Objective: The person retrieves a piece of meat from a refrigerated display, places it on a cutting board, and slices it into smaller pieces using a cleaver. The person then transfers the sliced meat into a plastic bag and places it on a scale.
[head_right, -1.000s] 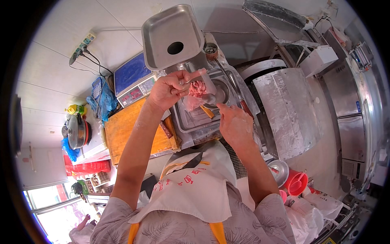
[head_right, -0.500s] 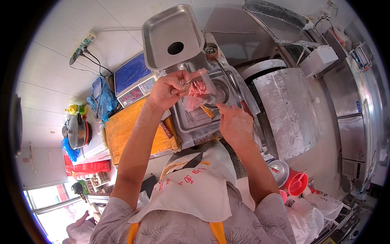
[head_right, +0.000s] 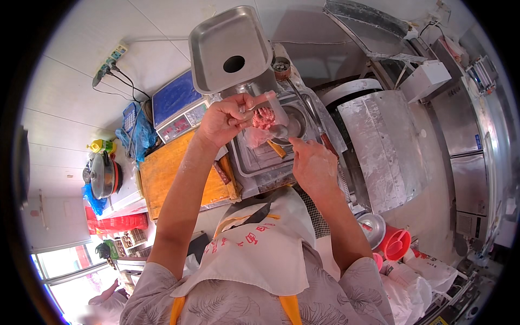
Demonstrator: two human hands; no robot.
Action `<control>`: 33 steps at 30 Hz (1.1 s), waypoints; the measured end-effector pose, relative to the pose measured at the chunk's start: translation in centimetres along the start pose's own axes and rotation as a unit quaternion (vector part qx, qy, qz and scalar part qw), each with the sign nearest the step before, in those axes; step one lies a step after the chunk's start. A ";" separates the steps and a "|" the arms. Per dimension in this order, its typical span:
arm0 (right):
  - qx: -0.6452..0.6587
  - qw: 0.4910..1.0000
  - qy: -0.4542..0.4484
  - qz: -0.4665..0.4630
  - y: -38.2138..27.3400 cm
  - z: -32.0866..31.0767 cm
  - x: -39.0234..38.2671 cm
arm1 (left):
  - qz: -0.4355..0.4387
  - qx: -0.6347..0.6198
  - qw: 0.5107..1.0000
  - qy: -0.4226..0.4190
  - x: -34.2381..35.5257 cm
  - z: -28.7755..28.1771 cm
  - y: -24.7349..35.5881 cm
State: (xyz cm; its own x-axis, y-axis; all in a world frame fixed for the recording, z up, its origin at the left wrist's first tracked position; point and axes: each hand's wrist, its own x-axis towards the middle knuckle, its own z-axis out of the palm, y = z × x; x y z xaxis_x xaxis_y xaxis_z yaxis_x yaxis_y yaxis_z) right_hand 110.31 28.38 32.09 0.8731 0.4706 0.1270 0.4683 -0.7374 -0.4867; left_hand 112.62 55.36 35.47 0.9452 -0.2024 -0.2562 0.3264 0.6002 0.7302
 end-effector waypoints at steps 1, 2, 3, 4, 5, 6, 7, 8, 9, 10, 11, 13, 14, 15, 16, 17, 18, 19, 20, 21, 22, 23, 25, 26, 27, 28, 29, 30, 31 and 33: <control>-0.002 1.000 0.000 -0.001 0.0 0.0 0.0 | -0.001 0.000 1.000 0.000 0.0 0.1 0.0; -0.002 1.000 0.002 -0.002 0.1 0.0 0.0 | -0.001 0.001 1.000 0.000 0.0 0.1 0.0; -0.002 1.000 0.004 -0.004 0.1 0.1 0.0 | -0.001 0.001 1.000 -0.001 0.0 0.1 0.0; -0.002 1.000 0.006 -0.005 0.1 0.1 -0.1 | -0.001 0.001 1.000 0.000 0.1 0.0 0.0; -0.003 1.000 0.005 -0.004 0.1 0.0 -0.1 | -0.001 0.000 1.000 -0.001 0.1 0.0 0.0; -0.003 1.000 0.003 -0.004 0.0 0.0 0.0 | 0.000 -0.001 1.000 -0.001 0.1 0.0 0.0; -0.003 1.000 0.002 -0.003 0.0 -0.1 0.0 | 0.001 -0.003 1.000 -0.001 0.0 0.0 0.0; -0.003 1.000 0.003 -0.005 0.0 0.0 0.0 | 0.001 -0.004 1.000 0.000 0.0 0.1 0.0; -0.002 1.000 0.004 -0.006 0.1 0.0 0.0 | 0.000 -0.006 1.000 0.001 -0.1 0.1 0.0; -0.002 1.000 0.005 -0.007 0.1 0.0 0.0 | -0.001 -0.006 1.000 0.003 -0.1 0.2 0.0; 0.000 1.000 0.006 -0.006 0.1 0.0 -0.1 | -0.001 -0.006 1.000 0.005 -0.1 0.2 0.0; 0.004 1.000 0.007 -0.006 0.1 -0.1 -0.1 | -0.002 -0.004 1.000 0.008 0.0 0.0 0.0; 0.008 1.000 0.009 -0.005 0.1 -0.2 -0.1 | -0.002 -0.003 1.000 0.009 0.0 0.0 -0.1; 0.011 1.000 0.010 -0.003 0.0 -0.3 -0.1 | -0.002 -0.003 1.000 0.008 0.1 0.0 -0.1; 0.014 1.000 0.012 -0.002 0.0 -0.4 -0.1 | -0.002 -0.001 1.000 0.007 0.2 0.1 -0.1; 0.048 0.999 0.018 -0.010 0.2 -0.8 -0.2 | -0.002 -0.001 1.000 0.005 0.3 0.2 -0.1; 0.084 0.996 0.022 -0.020 0.6 -1.2 -0.4 | 0.000 -0.001 1.000 0.006 0.2 0.1 -0.2; 0.120 0.992 0.027 -0.031 1.0 -1.7 -0.5 | 0.002 0.000 1.000 0.006 0.1 0.1 -0.1; 0.168 0.985 0.025 0.013 1.3 -2.8 -0.7 | 0.005 0.005 1.000 0.003 0.1 -0.2 -0.1; 0.217 0.974 0.021 0.055 1.7 -4.2 -1.0 | 0.009 0.010 1.000 0.002 0.1 -0.5 -0.1; 0.264 0.959 0.018 0.099 2.3 -5.2 -1.1 | 0.012 0.020 1.000 -0.003 0.2 -1.0 -0.3; 0.317 0.938 0.025 0.141 3.0 -5.5 -0.6 | 0.016 0.027 1.000 -0.002 0.1 -1.4 -0.2; 0.416 0.879 0.045 0.229 5.1 -5.9 1.6 | 0.017 0.036 0.999 -0.002 0.2 -0.8 0.0; 0.347 0.923 0.096 0.132 7.9 -3.5 2.9 | 0.011 0.040 0.999 -0.004 0.5 -0.2 -0.2; 0.386 0.911 0.090 0.114 9.0 -1.8 5.1 | 0.014 0.054 0.998 0.006 0.3 -0.9 -0.2; 0.422 0.897 0.087 0.098 10.1 -0.2 7.3 | 0.014 0.066 0.998 0.012 0.3 -2.3 -0.5; 0.555 0.815 0.029 0.164 9.7 0.6 9.8 | 0.015 0.099 0.995 0.030 0.3 -2.2 -0.5; 0.575 0.802 0.028 0.156 11.3 2.9 12.6 | 0.013 0.133 0.990 0.037 0.9 -1.9 -0.5; 0.594 0.789 0.029 0.151 13.4 5.9 15.2 | 0.010 0.189 0.981 0.050 1.0 0.4 0.1; 0.621 0.766 0.026 0.165 13.1 10.0 20.2 | 0.010 0.171 0.983 0.063 0.3 0.9 0.0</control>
State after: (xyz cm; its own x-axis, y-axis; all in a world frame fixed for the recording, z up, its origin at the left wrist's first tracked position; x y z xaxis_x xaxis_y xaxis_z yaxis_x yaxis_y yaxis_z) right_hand 132.75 33.06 19.66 0.9357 0.3137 -0.1614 -0.2403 0.2320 -0.9426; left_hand 112.90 54.58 36.01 0.9503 -0.0818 -0.3005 0.3109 0.3029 0.9009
